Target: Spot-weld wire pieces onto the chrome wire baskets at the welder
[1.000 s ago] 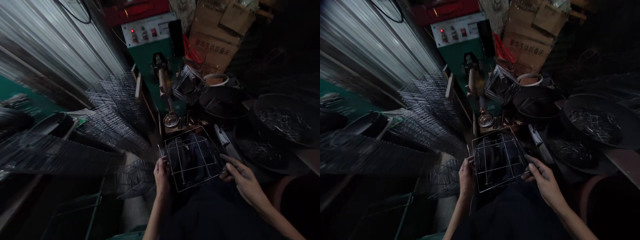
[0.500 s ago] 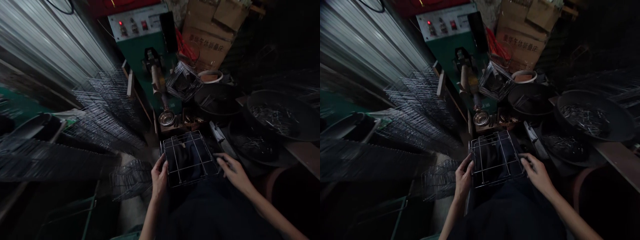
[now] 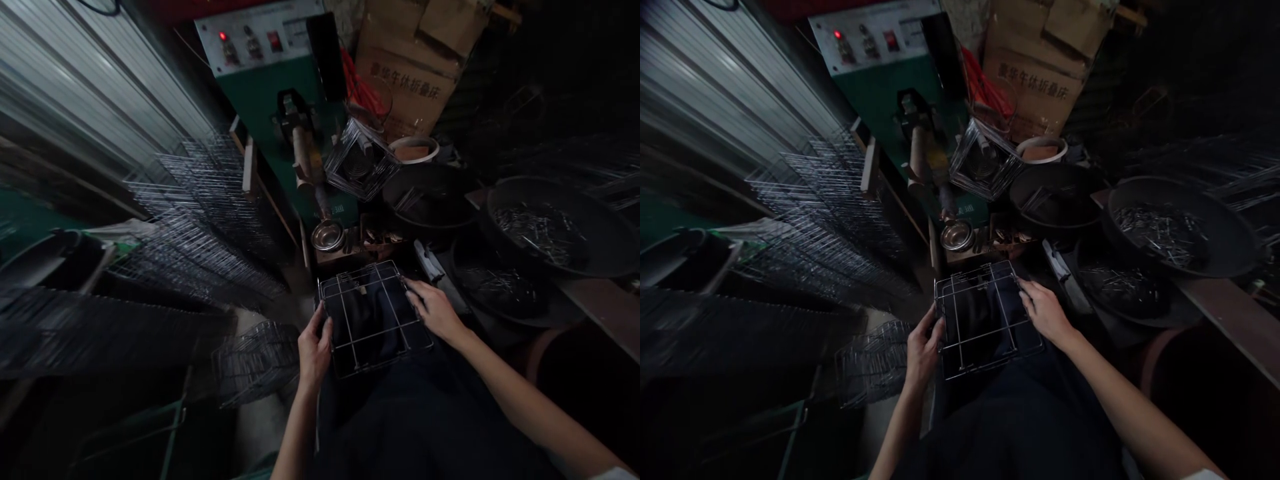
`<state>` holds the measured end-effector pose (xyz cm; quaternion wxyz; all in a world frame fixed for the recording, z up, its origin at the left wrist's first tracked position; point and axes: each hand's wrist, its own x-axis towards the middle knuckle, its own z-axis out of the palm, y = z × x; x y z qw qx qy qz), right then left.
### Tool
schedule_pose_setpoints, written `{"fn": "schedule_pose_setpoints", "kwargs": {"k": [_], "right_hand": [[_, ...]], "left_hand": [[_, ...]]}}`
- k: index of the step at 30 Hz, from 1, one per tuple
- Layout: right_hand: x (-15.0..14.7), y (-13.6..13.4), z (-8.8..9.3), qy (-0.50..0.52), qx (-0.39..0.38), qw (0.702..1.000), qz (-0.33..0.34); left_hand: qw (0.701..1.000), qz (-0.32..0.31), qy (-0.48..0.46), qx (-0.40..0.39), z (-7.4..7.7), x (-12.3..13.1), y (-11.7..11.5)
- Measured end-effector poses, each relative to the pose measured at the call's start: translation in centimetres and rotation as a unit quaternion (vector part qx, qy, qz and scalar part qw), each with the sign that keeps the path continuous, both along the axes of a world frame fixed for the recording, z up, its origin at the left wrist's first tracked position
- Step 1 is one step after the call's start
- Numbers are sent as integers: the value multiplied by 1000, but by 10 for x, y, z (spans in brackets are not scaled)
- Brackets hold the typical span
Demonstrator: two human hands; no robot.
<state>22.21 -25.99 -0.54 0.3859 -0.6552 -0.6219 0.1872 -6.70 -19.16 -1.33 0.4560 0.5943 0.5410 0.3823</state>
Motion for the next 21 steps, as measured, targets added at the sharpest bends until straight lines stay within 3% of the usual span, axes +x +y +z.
{"fn": "schedule_pose_setpoints", "kwargs": {"k": [7, 16, 18, 21], "right_hand": [[2, 3, 6, -23, -7, 1000, -3], [11, -11, -18, 82, -27, 996, -5], [20, -15, -18, 119, -46, 992, 24], [37, -22, -8, 171, -149, 965, 130]], "left_hand": [[996, -35, 84, -2, 2, -10, 10], [997, -54, -37, -44, -14, -13, -4], [993, -99, -39, -57, -13, -24, -2], [966, -216, -60, -129, -2, -42, 3]]}}
